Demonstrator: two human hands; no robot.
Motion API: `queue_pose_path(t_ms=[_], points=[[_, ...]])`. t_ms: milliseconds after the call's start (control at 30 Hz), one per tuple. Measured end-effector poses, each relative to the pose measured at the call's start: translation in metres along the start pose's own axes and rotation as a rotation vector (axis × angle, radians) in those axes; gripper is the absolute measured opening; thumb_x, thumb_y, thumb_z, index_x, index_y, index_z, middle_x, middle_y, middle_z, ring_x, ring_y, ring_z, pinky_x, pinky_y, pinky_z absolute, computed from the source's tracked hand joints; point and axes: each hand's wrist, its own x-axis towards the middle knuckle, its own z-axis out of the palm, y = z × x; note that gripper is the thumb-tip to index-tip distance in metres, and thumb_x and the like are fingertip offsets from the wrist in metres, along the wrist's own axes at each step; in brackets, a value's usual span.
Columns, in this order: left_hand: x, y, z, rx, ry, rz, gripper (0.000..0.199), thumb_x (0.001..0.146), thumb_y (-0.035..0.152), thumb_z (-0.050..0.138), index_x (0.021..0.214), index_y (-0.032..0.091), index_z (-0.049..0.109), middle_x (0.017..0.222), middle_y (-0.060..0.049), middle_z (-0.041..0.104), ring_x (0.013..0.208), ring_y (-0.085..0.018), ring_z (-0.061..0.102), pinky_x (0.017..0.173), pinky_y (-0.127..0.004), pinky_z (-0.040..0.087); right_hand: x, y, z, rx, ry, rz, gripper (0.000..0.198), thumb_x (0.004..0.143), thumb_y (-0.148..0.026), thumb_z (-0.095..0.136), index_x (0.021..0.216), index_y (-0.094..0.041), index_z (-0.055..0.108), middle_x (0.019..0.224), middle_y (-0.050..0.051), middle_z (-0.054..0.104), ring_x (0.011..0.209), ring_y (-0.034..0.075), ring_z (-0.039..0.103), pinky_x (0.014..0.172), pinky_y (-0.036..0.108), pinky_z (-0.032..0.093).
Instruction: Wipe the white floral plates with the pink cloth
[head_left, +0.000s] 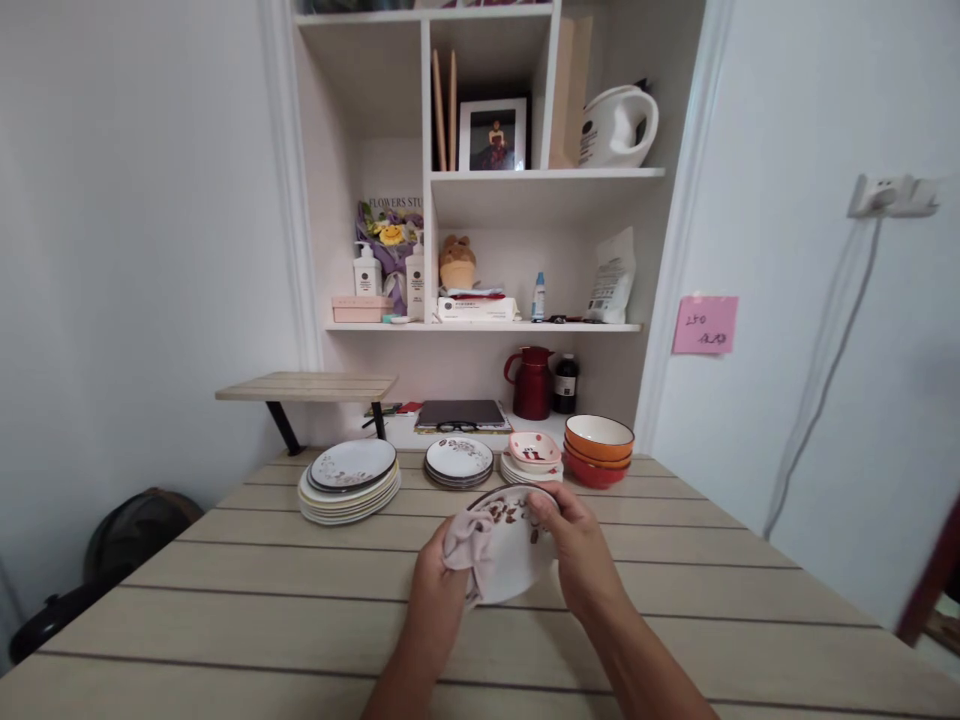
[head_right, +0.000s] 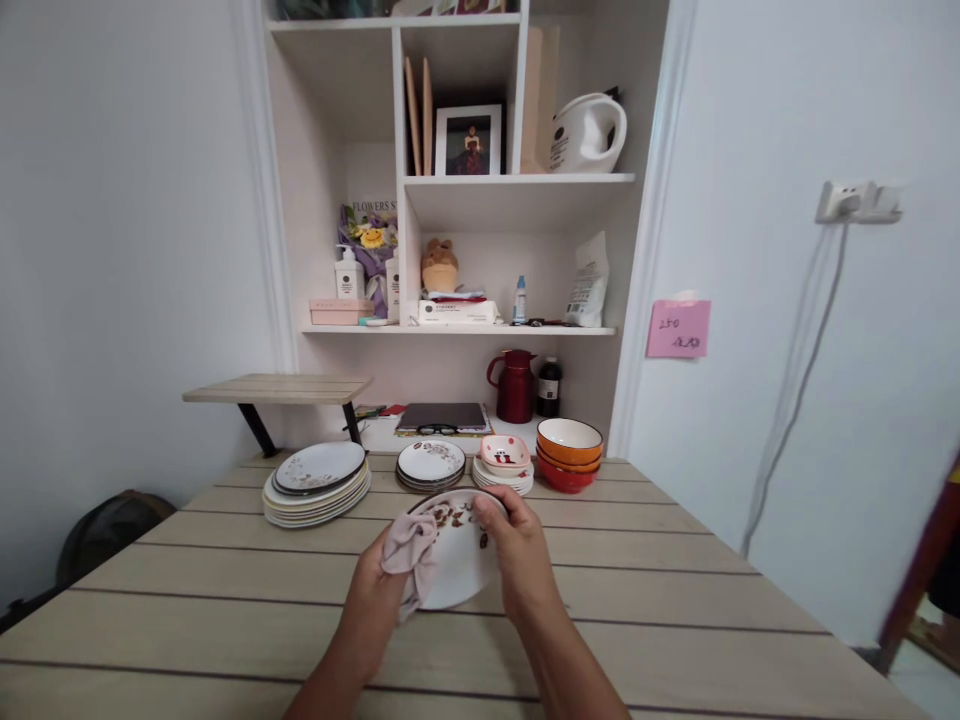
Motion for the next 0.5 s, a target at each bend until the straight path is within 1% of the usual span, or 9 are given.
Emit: queue_pose_path(t_ms=[67,133,267,333,400,500], points=[[0.0,0.001,0.002,-0.054,0.024,-0.044,0.05,0.063,0.043,0.077,0.103,0.015,0.069,0.092,-0.011,0.074,0.085,-0.024,0.069,0.074,-0.03,0.055,-0.002,0.006,0.006,0.104,0.023,0.051,0.03,0.069,-0.042,0.076,0.086,-0.019,0.066,0.066,-0.002,0.065,0.057,0.011,0.054,0.052,0.022,0.042],[-0.001,0.002,0.005,-0.105,0.046,-0.072,0.054,0.06,0.043,0.08,0.105,0.016,0.068,0.09,-0.01,0.074,0.082,-0.023,0.07,0.072,-0.03,0.055,-0.004,0.01,0.01,0.216,0.057,0.1,0.032,0.068,-0.041,0.077,0.089,-0.02,0.065,0.069,-0.002,0.069,0.058,0.013,0.059,0.053,0.023,0.046],[-0.003,0.002,0.012,-0.188,0.114,-0.102,0.058,0.056,0.04,0.083,0.107,0.017,0.067,0.088,-0.009,0.074,0.082,-0.023,0.071,0.073,-0.03,0.056,-0.003,0.017,0.015,0.405,0.204,0.173,0.038,0.062,-0.033,0.082,0.092,-0.021,0.064,0.072,-0.002,0.073,0.056,0.013,0.064,0.052,0.023,0.052],[-0.004,-0.001,0.016,-0.226,0.143,-0.121,0.062,0.052,0.039,0.086,0.108,0.018,0.067,0.086,-0.008,0.074,0.082,-0.023,0.071,0.073,-0.03,0.056,-0.002,0.019,0.017,0.467,0.241,0.195,0.035,0.063,-0.029,0.082,0.093,-0.021,0.064,0.073,-0.003,0.074,0.058,0.013,0.066,0.053,0.022,0.054],[-0.004,-0.005,0.018,-0.26,0.155,-0.12,0.065,0.051,0.037,0.087,0.109,0.018,0.066,0.087,-0.008,0.074,0.083,-0.024,0.071,0.073,-0.03,0.056,-0.003,0.021,0.019,0.537,0.241,0.227,0.03,0.068,-0.023,0.078,0.094,-0.022,0.064,0.077,-0.003,0.075,0.061,0.012,0.068,0.057,0.021,0.056],[-0.003,-0.009,0.016,-0.268,0.197,-0.078,0.061,0.055,0.038,0.085,0.11,0.02,0.065,0.094,-0.008,0.074,0.086,-0.023,0.07,0.074,-0.029,0.056,-0.006,0.021,0.024,0.641,0.183,0.34,0.027,0.075,-0.015,0.071,0.099,-0.023,0.063,0.086,-0.002,0.077,0.072,0.012,0.071,0.069,0.024,0.059]])
